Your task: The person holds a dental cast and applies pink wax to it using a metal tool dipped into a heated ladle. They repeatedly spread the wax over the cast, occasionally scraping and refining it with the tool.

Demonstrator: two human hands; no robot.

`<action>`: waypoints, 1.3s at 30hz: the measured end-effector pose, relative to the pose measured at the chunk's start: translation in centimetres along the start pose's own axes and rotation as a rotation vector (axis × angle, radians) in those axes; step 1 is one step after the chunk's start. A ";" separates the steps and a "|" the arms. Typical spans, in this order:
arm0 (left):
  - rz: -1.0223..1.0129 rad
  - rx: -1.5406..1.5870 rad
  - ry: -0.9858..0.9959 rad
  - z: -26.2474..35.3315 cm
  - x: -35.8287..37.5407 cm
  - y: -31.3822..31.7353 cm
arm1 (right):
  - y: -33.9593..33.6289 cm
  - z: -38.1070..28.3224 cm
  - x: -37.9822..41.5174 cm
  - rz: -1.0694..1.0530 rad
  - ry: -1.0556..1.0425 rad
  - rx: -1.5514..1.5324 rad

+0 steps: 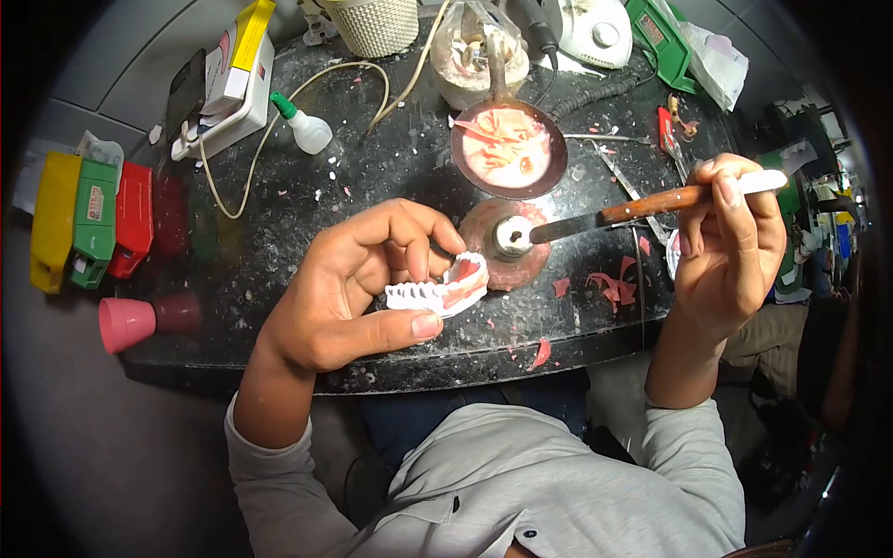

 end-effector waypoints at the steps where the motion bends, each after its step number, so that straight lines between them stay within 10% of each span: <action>1: 0.002 -0.001 0.001 0.0 0.0 0.0 | 0.0 0.0 0.1 -0.002 0.000 -0.001; 17: 0.152 -0.494 0.422 0.2 -0.2 0.3 | 1.3 -0.8 1.3 -0.001 -0.144 -0.006; 39: 0.122 -0.461 0.417 0.0 -0.1 0.5 | 2.6 -1.2 2.3 -0.119 -0.183 0.056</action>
Point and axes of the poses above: each hand's wrist, its own x-axis away from the middle knuckle, its own y-axis out of the palm, z = x × y, the point moved 3 cm from there along -x, towards the middle knuckle, and after that the axes turned 12 degrees about x, right-handed, at the moved point
